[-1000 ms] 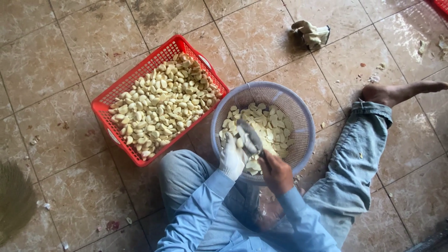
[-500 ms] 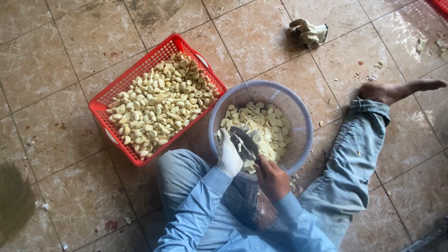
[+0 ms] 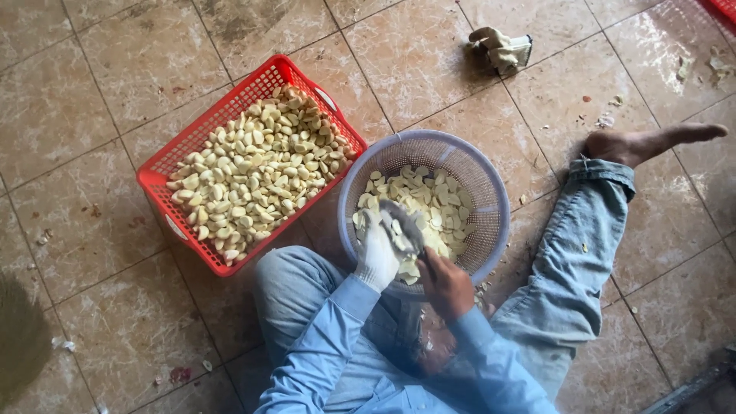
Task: Slicing garlic cloves into thin pieces using a knife while sitting on the floor.
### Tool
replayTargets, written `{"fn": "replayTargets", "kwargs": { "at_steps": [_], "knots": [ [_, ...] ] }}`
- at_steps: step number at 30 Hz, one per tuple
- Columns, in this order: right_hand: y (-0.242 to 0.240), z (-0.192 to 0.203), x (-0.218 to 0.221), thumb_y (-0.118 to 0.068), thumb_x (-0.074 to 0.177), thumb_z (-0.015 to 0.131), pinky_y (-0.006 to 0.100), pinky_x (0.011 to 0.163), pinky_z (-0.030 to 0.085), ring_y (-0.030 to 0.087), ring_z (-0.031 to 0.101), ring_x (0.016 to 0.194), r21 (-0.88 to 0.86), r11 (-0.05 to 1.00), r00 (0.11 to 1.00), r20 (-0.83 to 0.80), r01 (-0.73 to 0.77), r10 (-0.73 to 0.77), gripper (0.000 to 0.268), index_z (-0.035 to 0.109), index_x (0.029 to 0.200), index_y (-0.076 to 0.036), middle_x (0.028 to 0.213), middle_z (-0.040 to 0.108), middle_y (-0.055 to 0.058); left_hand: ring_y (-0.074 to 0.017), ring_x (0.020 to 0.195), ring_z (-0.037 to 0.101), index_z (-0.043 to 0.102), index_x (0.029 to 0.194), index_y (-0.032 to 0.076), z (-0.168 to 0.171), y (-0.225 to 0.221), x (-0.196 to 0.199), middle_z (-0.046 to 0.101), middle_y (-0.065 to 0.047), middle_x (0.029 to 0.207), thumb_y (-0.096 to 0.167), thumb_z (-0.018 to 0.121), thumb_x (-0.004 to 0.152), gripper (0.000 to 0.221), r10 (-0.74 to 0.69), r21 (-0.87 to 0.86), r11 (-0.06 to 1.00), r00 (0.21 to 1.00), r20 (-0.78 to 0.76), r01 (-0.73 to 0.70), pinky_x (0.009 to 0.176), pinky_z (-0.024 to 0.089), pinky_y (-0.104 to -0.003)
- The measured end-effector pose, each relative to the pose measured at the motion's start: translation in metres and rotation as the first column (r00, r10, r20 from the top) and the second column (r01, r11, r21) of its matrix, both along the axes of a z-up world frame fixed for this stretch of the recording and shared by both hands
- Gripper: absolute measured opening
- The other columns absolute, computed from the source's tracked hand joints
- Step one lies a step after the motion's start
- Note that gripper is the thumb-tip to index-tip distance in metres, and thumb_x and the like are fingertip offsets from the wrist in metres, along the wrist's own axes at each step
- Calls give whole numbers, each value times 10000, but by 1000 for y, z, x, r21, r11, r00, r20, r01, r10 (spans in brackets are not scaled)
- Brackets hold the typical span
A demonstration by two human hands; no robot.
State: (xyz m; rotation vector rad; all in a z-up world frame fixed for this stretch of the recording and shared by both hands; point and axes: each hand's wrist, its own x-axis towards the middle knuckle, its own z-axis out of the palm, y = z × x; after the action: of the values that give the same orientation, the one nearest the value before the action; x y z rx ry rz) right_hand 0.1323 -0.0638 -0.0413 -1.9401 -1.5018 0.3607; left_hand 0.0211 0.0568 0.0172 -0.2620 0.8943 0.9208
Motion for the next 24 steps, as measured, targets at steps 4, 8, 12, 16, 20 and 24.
{"fn": "replayTargets", "kwargs": {
  "at_steps": [4, 8, 12, 16, 20, 24],
  "knots": [
    [21, 10, 10, -334, 911, 753, 512, 563, 590, 395, 733, 683, 0, 999, 999, 25, 42, -42, 325, 760, 1186, -161, 800, 746, 174, -438, 1303, 589, 585, 1370, 62, -68, 4, 4, 617, -195, 1425, 617, 470, 1022, 666, -32, 7, 999, 998, 49, 31, 1131, 442, -610],
    [7, 23, -4, -290, 888, 767, 487, 561, 598, 394, 745, 694, -22, 1000, 995, -94, 11, -13, 298, 781, 1154, -158, 814, 765, 171, -426, 1254, 570, 513, 1424, 79, -33, 9, -4, 568, -235, 1428, 734, 460, 952, 809, -99, 56, 994, 995, 6, 99, 1048, 477, -549],
    [-8, 32, -10, -292, 889, 759, 481, 563, 598, 385, 747, 683, -40, 999, 997, -74, -28, 25, 291, 777, 1153, -168, 820, 769, 154, -437, 1123, 694, 656, 1336, 62, -25, 7, -5, 679, -259, 1310, 745, 538, 909, 814, -63, 69, 995, 996, -62, 67, 924, 607, -544],
    [11, 19, 6, -331, 891, 768, 505, 560, 593, 393, 734, 673, -14, 1000, 1000, 7, -5, 5, 320, 768, 1159, -156, 815, 755, 165, -454, 1213, 640, 551, 1439, 55, -44, 3, -7, 614, -280, 1395, 741, 501, 930, 856, -93, 49, 995, 990, 110, 88, 997, 555, -559],
    [21, 15, 3, -317, 896, 759, 502, 582, 597, 388, 736, 696, -10, 999, 999, -18, 32, -32, 310, 768, 1167, -167, 816, 759, 151, -417, 1395, 481, 326, 1583, 52, -17, 9, 0, 433, -210, 1588, 606, 382, 1035, 781, -72, 86, 994, 996, 54, 67, 1158, 394, -546],
    [15, 2, -1, -327, 898, 756, 509, 607, 602, 389, 738, 725, -53, 995, 995, -43, 86, -88, 316, 769, 1177, -177, 828, 763, 156, -393, 1172, 684, 330, 1540, 96, -51, -12, -5, 682, -217, 1261, 247, 774, 879, 811, -284, -258, 438, -140, -949, 861, 1075, 540, -515]
  ]
}}
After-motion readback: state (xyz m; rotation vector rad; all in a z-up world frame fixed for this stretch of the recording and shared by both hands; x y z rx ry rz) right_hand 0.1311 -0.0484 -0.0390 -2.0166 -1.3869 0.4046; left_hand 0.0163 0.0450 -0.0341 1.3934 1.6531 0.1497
